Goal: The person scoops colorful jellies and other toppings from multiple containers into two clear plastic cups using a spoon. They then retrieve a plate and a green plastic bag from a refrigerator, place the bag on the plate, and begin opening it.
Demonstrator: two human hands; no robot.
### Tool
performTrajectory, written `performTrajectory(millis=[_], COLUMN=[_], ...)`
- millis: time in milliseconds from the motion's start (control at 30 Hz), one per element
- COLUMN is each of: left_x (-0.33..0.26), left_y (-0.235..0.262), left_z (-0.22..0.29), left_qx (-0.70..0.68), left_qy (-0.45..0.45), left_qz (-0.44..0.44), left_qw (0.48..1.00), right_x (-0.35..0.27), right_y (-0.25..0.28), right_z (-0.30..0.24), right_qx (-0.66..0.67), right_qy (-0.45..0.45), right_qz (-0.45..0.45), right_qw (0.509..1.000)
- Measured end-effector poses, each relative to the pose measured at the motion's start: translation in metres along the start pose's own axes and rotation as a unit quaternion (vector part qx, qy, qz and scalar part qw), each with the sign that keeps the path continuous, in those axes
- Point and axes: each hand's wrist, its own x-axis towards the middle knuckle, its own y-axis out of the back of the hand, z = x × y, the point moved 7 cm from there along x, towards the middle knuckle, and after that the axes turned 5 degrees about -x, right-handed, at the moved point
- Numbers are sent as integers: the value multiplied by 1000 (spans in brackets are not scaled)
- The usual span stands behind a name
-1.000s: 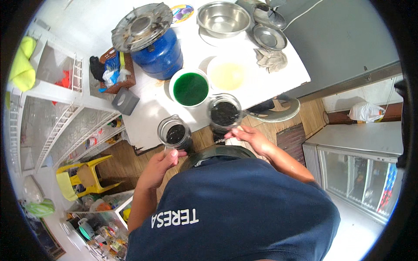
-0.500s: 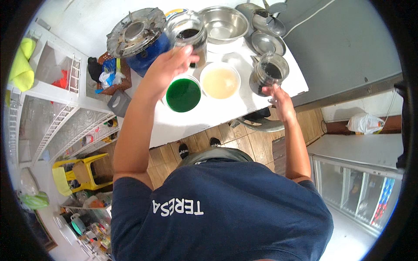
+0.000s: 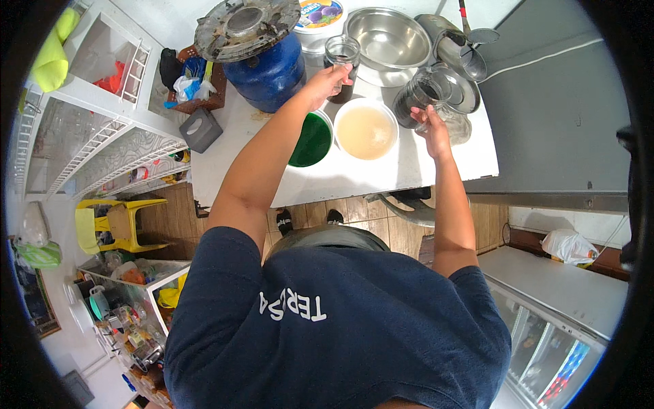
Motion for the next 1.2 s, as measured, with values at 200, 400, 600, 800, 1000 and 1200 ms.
performTrajectory(millis=[200, 400, 600, 800, 1000, 1200], left_x=[16, 15, -14, -115, -171, -166], left_y=[2, -1, 17, 92, 113, 80], left_z=[-9, -9, -3, -13, -97, -115], left_qx=[-8, 56, 156, 421, 17, -78], left_qy=[5, 18, -56, -121, 137, 99], left_qz=[-44, 27, 106, 257, 246, 196], left_qw=[999, 998, 980, 861, 959, 973], right_x=[8, 13, -41, -77, -74, -109], right_y=[-10, -2, -11, -93, -80, -32], right_z=[6, 18, 57, 115, 115, 111], right_qx=[-5, -78, -19, 323, 272, 222], right_qy=[12, 0, -26, -268, -245, -244], right_qz=[-16, 80, 270, 2, -18, 44], right_qw=[1000, 994, 962, 907, 930, 943])
